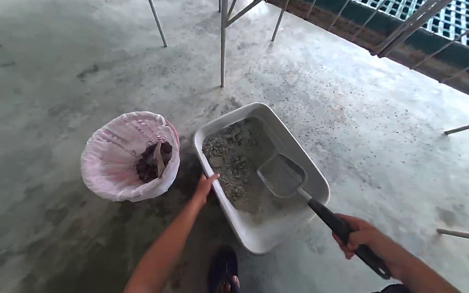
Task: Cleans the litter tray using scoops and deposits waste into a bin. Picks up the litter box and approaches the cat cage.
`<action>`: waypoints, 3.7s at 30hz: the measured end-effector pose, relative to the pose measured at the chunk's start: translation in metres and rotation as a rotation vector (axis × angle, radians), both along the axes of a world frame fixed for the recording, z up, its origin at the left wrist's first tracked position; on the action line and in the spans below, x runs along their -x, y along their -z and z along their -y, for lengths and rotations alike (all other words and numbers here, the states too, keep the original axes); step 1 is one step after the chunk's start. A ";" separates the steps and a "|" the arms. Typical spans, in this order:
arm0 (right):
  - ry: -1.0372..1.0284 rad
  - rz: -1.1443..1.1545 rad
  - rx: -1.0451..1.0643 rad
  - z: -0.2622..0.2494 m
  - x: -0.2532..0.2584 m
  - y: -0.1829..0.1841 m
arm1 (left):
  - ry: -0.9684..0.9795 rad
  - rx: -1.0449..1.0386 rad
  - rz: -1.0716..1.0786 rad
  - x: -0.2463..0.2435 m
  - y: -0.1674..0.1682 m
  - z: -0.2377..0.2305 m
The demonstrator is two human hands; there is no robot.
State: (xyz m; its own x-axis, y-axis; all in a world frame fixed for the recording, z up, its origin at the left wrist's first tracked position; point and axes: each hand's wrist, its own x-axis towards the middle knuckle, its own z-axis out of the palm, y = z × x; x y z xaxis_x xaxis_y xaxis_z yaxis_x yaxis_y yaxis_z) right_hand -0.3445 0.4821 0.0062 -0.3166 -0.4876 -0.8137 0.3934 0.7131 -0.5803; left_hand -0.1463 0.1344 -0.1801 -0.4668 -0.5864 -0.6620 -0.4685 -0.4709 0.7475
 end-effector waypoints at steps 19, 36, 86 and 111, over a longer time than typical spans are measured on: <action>0.058 -0.354 0.071 0.018 0.006 0.067 | 0.185 0.475 -0.211 -0.037 -0.099 -0.048; -0.121 -0.469 -0.161 0.085 -0.027 0.080 | -0.103 0.096 -0.077 -0.051 0.010 -0.017; -0.776 -0.957 -0.019 0.248 -0.073 -0.036 | 0.007 -0.328 0.019 -0.035 -0.008 -0.114; 0.109 -0.275 0.188 0.117 -0.093 0.064 | 0.145 0.510 -0.346 -0.028 -0.069 -0.051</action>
State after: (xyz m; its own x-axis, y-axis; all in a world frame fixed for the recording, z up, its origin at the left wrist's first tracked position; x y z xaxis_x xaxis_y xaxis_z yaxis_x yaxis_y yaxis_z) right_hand -0.2516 0.3649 -0.0582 -0.5698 -0.5721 -0.5899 0.2717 0.5463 -0.7923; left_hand -0.1185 0.1850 -0.1112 -0.7023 -0.7029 -0.1128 -0.1919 0.0343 0.9808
